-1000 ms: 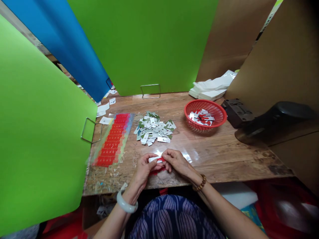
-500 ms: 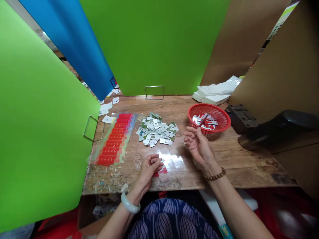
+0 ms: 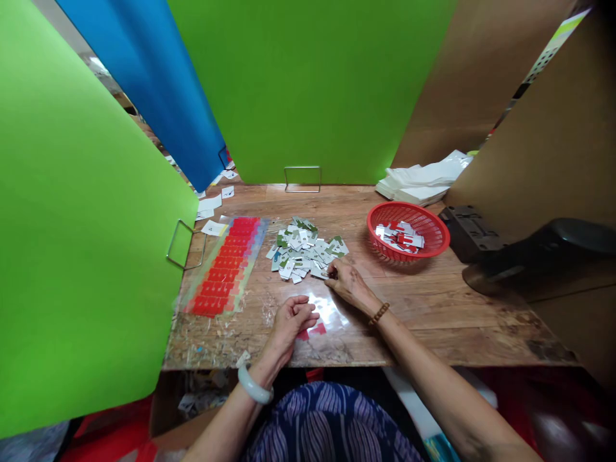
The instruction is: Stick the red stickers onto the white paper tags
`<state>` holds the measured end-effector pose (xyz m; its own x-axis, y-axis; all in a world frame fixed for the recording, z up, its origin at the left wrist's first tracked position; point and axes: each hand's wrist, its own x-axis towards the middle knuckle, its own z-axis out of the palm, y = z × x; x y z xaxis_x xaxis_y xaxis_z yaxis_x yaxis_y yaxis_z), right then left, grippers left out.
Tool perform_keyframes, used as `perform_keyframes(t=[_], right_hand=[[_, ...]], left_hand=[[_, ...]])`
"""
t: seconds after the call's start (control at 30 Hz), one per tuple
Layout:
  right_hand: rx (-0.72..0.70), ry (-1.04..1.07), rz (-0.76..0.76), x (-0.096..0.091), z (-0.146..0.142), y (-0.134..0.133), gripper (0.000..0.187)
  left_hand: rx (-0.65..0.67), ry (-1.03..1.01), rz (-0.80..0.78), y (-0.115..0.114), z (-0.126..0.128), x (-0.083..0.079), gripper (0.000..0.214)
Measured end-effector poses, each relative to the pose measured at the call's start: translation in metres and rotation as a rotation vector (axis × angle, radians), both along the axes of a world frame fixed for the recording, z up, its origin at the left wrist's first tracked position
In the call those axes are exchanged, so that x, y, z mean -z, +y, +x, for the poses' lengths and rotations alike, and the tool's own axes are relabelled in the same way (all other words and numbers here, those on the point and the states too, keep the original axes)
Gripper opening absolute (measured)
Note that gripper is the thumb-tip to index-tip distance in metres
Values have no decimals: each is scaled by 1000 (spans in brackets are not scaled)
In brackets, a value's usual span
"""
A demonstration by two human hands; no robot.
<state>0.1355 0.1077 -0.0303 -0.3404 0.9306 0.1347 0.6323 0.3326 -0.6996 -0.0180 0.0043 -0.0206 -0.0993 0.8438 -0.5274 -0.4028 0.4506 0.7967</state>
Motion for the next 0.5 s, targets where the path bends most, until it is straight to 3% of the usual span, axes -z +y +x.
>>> perform_keyframes(t=[0.13, 0.33, 0.5], right_hand=[[-72, 15, -28, -7, 2, -9, 14], [-309, 156, -74, -29, 0, -51, 14], [-174, 157, -119, -22, 5, -79, 28]], left_hand=[[-31, -17, 10, 3, -1, -7, 31], [15, -48, 21, 4, -6, -13, 21], [-59, -11, 18, 1, -11, -7, 13]])
